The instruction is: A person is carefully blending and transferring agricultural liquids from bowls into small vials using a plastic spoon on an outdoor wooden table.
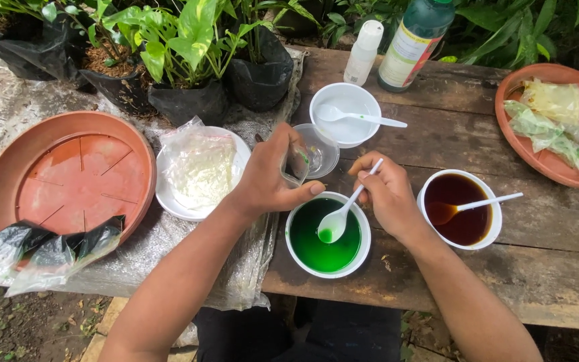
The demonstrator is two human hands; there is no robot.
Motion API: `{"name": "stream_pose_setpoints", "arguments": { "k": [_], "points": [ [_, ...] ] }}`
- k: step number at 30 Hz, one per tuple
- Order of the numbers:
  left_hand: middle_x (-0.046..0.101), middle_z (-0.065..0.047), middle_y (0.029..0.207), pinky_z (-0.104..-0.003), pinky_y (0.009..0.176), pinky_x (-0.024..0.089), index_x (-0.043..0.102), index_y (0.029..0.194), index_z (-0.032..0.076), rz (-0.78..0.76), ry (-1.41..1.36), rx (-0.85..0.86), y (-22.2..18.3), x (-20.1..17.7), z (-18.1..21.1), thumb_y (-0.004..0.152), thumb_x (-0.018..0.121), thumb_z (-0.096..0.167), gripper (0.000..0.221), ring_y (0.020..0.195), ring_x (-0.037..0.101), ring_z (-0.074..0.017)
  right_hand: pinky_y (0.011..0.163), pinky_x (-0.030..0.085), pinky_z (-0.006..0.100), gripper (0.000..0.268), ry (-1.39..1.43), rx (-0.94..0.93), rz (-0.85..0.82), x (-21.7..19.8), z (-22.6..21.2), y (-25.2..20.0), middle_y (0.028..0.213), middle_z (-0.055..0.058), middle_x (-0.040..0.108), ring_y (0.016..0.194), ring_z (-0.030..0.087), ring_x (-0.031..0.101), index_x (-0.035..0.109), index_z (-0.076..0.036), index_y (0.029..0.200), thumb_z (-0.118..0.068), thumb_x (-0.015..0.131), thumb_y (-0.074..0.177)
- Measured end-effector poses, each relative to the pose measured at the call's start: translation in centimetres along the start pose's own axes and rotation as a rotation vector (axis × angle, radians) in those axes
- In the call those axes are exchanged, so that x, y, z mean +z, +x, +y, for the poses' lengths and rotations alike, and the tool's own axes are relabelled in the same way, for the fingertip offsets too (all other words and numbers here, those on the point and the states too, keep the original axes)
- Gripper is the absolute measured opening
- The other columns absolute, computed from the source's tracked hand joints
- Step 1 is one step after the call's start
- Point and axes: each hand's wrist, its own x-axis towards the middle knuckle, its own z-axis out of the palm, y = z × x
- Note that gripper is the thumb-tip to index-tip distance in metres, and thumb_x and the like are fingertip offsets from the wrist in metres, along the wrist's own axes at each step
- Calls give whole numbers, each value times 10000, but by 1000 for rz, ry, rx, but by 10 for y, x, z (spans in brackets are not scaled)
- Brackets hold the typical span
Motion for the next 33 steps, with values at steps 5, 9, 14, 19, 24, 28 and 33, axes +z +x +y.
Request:
{"name": "stream_pose_setpoints", "arguments": {
  "k": [5,9,14,19,24,28,33],
  "points": [
    [670,-141,709,-389,607,584,453,934,99,-10,-16,-3,-1,2,-2,781,808,562,603,621,713,-285,572,458,306,219,57,-1,22,-6,1,0,524,88,548,529,177,526,674,-17,997,-88,468,983],
    [672,-125,714,-382,609,587,457,930,108,-7,-18,5,-2,5,-5,777,812,568,601,630,718,-272,593,457,306,217,132,3,25,-13,1,0,523,89,537,544,182,542,658,-17,1005,-94,455,989],
    [655,-134,669,-409,592,575,456,945,102,-61,0,-37,1,1,5,796,789,568,591,603,708,-306,555,438,268,171,369,-62,98,-18,10,0,555,91,526,498,143,523,615,-4,1009,-99,481,962],
    [646,-163,653,-425,569,562,464,945,91,-81,18,-42,2,1,14,799,796,541,579,580,700,-342,608,450,269,138,547,-136,170,-26,11,-1,546,80,492,476,134,501,602,-10,991,-92,494,964],
    [653,-160,642,-437,554,549,476,967,77,-148,93,-67,2,1,12,802,780,566,599,584,703,-378,630,423,325,126,665,-196,256,-28,-2,-4,532,68,429,472,172,445,557,-19,1025,-109,485,975],
    [657,-189,650,-468,553,556,507,983,51,-174,162,-56,5,-1,19,791,783,566,615,592,706,-408,662,438,317,125,626,-204,337,-28,-7,-7,552,70,433,513,167,470,533,-31,1067,-132,502,1001],
    [659,-210,651,-486,553,563,522,981,22,-222,214,-62,5,-1,21,776,788,569,641,586,704,-424,607,455,269,157,504,-209,450,-23,-11,-11,670,126,567,610,188,610,542,-12,1111,-153,537,1042]
  ]
}}
